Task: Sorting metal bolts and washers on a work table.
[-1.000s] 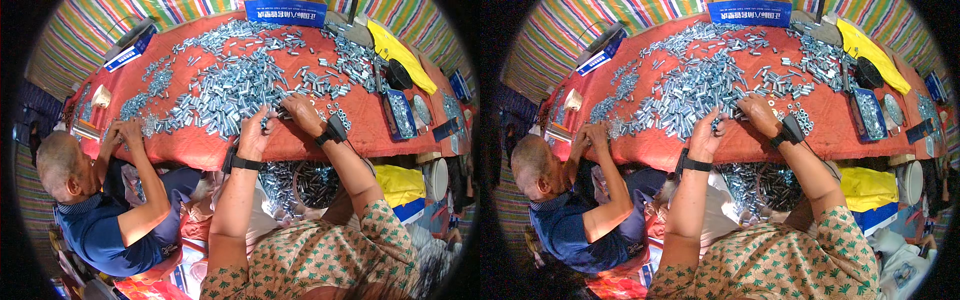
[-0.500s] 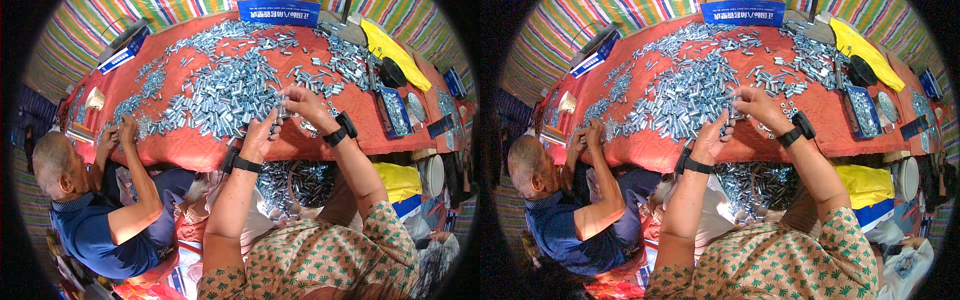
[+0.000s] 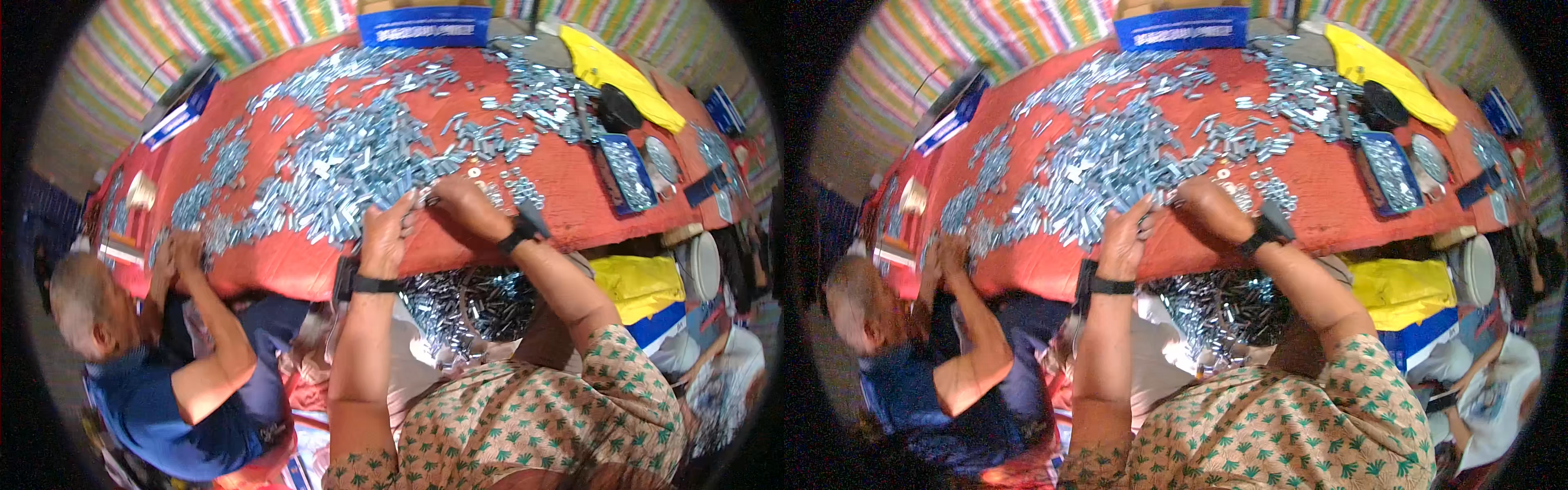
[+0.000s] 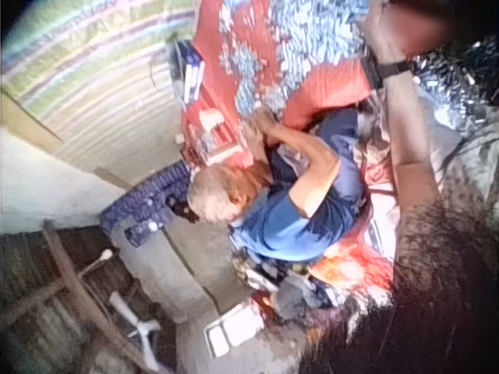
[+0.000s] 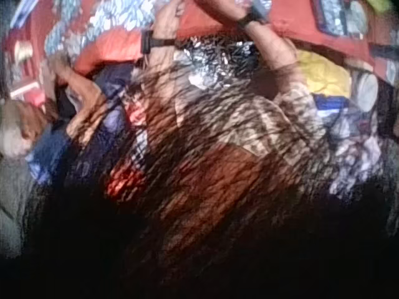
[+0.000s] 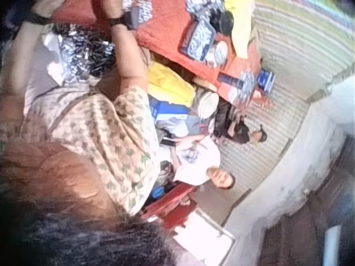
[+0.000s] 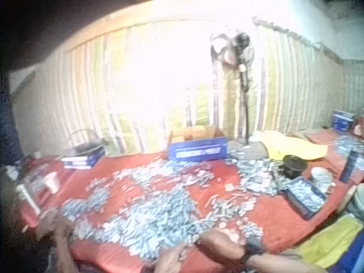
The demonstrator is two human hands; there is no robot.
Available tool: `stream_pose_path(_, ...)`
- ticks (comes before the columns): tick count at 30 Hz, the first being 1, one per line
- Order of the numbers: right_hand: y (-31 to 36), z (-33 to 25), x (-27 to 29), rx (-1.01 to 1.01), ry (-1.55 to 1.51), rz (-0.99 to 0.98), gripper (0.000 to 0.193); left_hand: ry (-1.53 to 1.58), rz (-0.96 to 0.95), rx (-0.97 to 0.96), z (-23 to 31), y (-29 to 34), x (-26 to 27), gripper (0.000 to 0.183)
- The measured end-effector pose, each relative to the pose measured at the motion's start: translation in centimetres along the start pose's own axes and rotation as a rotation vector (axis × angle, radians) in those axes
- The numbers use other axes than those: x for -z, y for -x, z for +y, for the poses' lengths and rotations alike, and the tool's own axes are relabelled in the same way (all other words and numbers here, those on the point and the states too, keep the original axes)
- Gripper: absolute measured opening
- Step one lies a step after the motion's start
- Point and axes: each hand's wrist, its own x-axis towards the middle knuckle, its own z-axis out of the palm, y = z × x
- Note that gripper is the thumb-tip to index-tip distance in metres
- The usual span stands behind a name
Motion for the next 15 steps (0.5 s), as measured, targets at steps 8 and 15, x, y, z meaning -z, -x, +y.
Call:
stream_pose_path(8, 0.2, -1.4, -0.6, -0.141, 0.086, -0.115, 0.01, -0.046, -0.004, 0.02, -0.9, 0.2, 0.3, 0.014)
stream_pose_path(15, 0.5, 0.0, 3.9, -0.762, -0.973, 0.191, 0.023, -0.215, -0.053, 0.099, -1.3, 0.9, 0.0, 0.019)
